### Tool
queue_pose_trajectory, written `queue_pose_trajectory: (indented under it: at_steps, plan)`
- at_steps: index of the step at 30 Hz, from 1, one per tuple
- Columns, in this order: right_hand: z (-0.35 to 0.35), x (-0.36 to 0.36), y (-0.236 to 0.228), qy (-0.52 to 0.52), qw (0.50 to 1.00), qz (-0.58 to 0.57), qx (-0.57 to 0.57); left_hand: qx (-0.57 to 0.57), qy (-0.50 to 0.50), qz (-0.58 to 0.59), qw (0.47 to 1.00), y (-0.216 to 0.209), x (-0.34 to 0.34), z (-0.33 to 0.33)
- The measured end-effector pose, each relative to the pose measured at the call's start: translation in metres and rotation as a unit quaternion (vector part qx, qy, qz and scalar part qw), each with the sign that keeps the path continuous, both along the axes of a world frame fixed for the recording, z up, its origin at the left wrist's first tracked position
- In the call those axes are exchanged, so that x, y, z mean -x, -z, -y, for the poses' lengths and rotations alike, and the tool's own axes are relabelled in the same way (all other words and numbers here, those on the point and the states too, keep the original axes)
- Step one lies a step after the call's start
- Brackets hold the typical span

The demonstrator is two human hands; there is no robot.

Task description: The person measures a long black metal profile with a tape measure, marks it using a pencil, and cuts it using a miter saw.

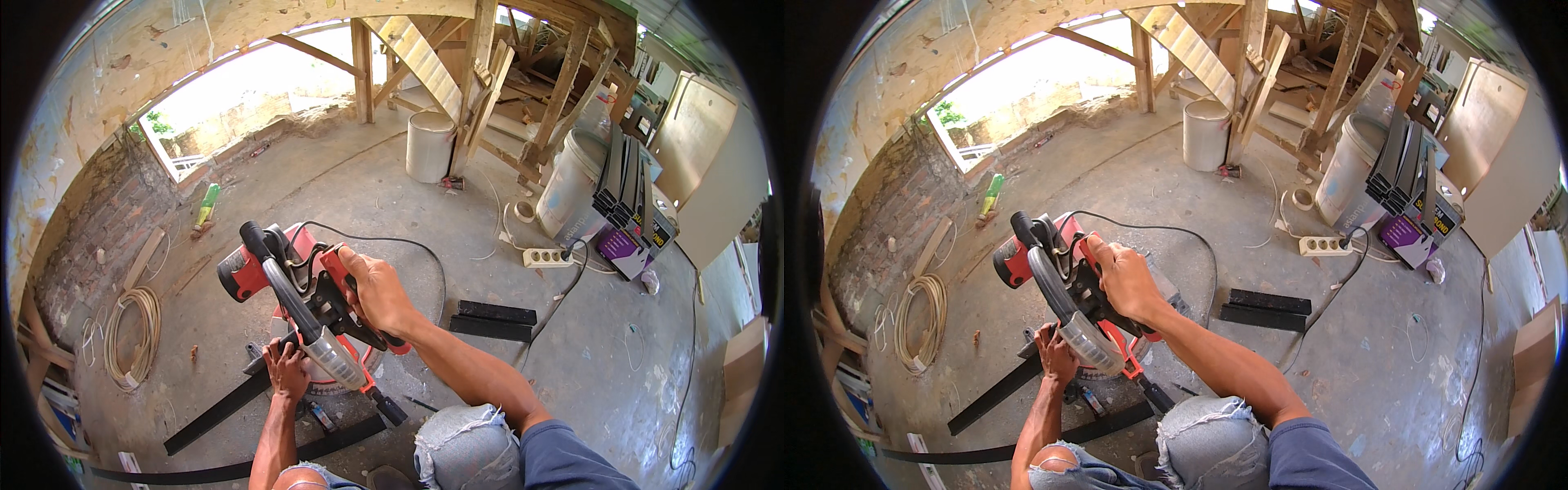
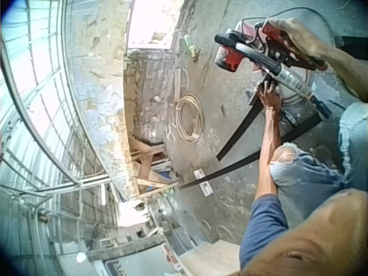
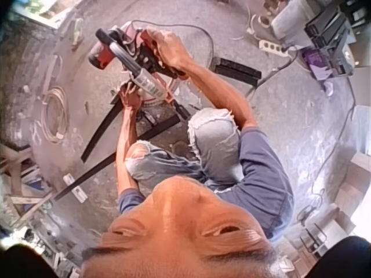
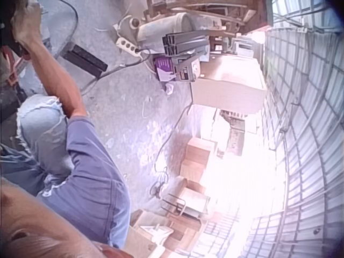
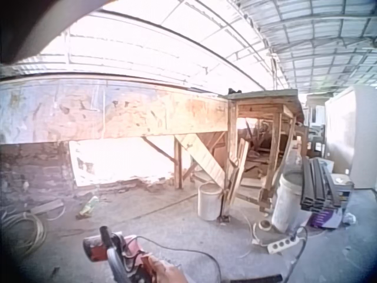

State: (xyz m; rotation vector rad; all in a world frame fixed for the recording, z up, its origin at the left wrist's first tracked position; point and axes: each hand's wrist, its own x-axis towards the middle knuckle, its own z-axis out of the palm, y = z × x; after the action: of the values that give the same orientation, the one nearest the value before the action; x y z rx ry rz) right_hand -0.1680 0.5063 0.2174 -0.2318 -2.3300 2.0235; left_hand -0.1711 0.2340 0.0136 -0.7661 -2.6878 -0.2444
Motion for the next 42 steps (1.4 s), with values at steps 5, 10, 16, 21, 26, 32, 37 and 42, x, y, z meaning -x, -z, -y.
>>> queue_pose_trajectory:
  at_steps: [5, 10, 16, 21, 26, 32, 37, 42]
  plan:
    - [0.0014, -0.0008, -0.002, -0.001, 1.0, 0.001, -0.001, 0.0, -0.001, -0.007, 1.0, 0.0012, 0.0005, 0.0025]
    - [-0.0002, -0.0009, 0.0002, 0.0, 1.0, 0.004, -0.002, -0.008, 0.006, 0.002, 1.0, 0.0024, 0.001, 0.001]
    - [0.0007, -0.0011, 0.0001, -0.001, 1.0, 0.002, -0.003, -0.008, 0.003, 0.009, 1.0, 0.003, 0.0007, 0.0036]
    - [-0.0001, -0.0014, 0.0011, 0.0, 1.0, 0.003, -0.006, -0.004, 0.003, 0.008, 1.0, 0.0019, 0.0001, 0.0021]
    - [-0.0001, -0.0006, 0.0022, -0.002, 1.0, -0.004, -0.003, -0.004, 0.005, 0.003, 1.0, 0.004, 0.0015, 0.0036]
    - [0.0005, -0.0012, 0.0016, -0.001, 1.0, 0.0, 0.0, -0.009, 0.003, 0.012, 1.0, 0.0042, 0.0011, 0.0036]
    - [-0.0004, -0.0008, 0.0042, -0.001, 1.0, -0.009, -0.007, -0.005, 0.001, 0.01, 1.0, 0.0061, 0.0019, 0.0032]
    - [0.0, -0.0021, 0.0036, -0.001, 1.0, -0.009, -0.001, 0.002, -0.002, 0.008, 1.0, 0.0043, 0.0007, 0.0028]
